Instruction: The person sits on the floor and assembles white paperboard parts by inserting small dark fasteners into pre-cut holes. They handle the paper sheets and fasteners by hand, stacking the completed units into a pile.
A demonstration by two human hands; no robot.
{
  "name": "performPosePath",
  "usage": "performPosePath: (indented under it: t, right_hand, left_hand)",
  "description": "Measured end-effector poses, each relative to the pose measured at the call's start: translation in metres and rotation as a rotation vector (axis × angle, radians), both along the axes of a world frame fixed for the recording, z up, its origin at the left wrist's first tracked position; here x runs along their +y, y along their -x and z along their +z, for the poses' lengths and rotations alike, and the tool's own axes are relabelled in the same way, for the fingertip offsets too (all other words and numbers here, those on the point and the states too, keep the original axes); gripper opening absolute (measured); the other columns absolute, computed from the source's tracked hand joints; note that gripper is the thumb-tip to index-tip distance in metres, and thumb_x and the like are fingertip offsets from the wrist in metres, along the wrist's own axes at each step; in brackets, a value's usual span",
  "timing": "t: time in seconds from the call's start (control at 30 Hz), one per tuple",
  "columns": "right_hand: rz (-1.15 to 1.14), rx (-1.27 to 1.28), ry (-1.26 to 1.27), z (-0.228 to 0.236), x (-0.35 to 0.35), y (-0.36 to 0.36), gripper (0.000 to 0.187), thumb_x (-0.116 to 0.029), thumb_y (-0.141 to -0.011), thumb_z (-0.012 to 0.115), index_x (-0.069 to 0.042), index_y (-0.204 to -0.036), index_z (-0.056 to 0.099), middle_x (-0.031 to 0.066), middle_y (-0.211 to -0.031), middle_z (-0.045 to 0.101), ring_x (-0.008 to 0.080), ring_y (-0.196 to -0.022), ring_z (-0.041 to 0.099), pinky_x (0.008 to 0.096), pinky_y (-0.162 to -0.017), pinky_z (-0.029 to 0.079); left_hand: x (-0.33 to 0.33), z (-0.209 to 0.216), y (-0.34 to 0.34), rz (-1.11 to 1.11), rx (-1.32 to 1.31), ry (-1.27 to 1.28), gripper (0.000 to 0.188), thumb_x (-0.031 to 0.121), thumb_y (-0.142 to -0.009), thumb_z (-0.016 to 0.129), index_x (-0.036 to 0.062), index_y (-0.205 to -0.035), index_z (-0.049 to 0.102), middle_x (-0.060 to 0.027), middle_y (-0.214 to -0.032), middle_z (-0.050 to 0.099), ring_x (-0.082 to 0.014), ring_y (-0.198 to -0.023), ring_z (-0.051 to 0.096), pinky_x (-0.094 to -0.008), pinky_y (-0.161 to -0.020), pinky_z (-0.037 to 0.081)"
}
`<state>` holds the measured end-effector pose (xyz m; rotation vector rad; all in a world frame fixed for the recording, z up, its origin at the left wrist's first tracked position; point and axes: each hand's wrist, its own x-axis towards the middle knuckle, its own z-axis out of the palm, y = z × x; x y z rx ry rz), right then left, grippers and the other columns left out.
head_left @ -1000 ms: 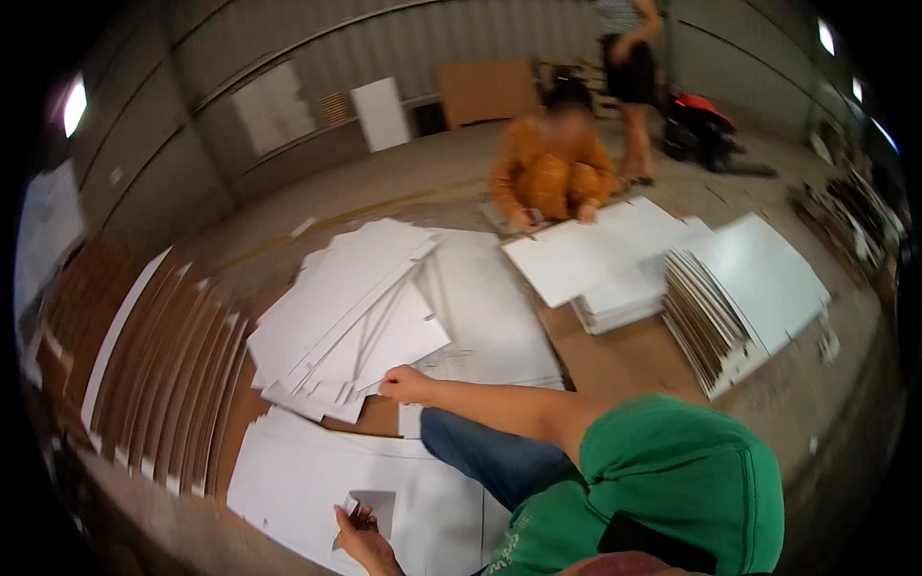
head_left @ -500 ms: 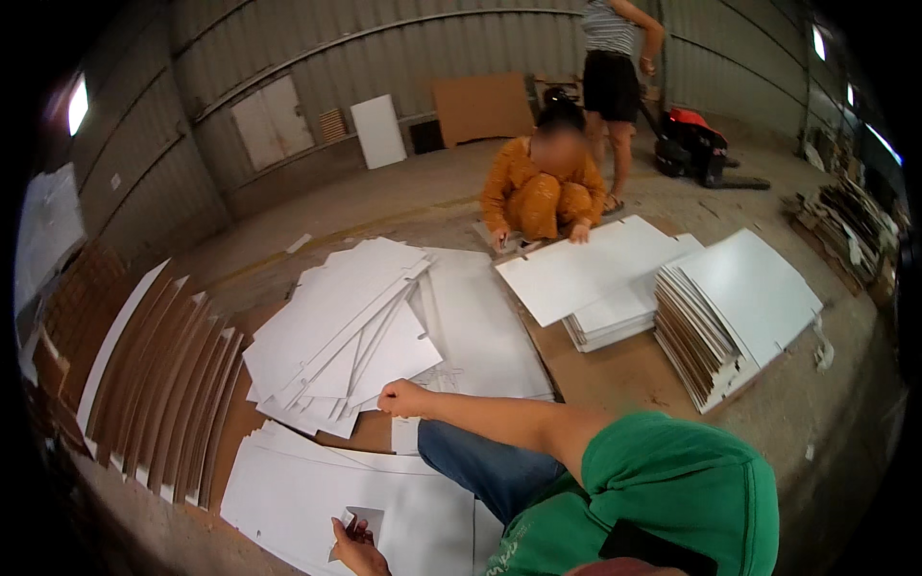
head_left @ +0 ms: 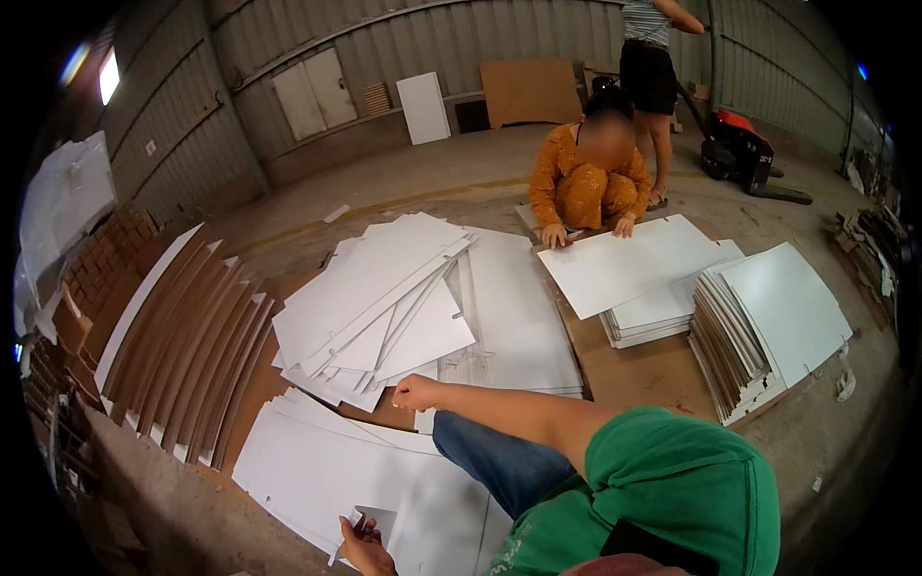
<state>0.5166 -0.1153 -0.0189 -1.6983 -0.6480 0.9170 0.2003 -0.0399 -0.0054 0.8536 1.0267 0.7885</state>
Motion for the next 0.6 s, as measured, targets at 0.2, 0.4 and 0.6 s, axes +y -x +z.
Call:
performPosePath:
  t: [0.2, 0.4, 0.6]
  right_hand:
    - [0.031, 0.028, 0.027, 0.0, 0.0, -0.004, 0.015, -0.018, -0.077, 0.057, -0.003, -0.077, 0.058, 0.0036, -0.066, 0.055, 0.0096, -0.052, 0.048, 0.0228, -0.041, 0.036]
    - [-0.024, 0.056, -0.054, -0.011, 0.001, -0.011, 0.016, -0.018, -0.076, 0.055, -0.002, -0.075, 0.058, 0.0052, -0.058, 0.054, 0.0111, -0.043, 0.046, 0.0251, -0.035, 0.033]
    - [-0.047, 0.03, -0.031, -0.011, 0.001, -0.012, 0.015, -0.016, -0.076, 0.056, -0.001, -0.075, 0.057, 0.0061, -0.062, 0.055, 0.0124, -0.047, 0.05, 0.025, -0.036, 0.035]
  left_hand:
    - [0.001, 0.0, -0.003, -0.03, -0.016, 0.02, 0.037, 0.038, -0.081, 0.058, 0.0017, -0.085, 0.055, -0.0062, -0.077, 0.059, -0.0152, -0.063, 0.053, -0.0254, -0.055, 0.037]
    - [0.004, 0.004, -0.008, -0.068, -0.055, 0.042, 0.037, 0.04, -0.081, 0.058, 0.0029, -0.084, 0.056, -0.0055, -0.077, 0.059, -0.0146, -0.065, 0.052, -0.0248, -0.056, 0.038]
    - [0.005, -0.002, -0.012, -0.072, -0.054, 0.031, 0.037, 0.04, -0.082, 0.056, 0.0035, -0.084, 0.056, -0.0049, -0.074, 0.058, -0.0143, -0.064, 0.053, -0.0245, -0.056, 0.038]
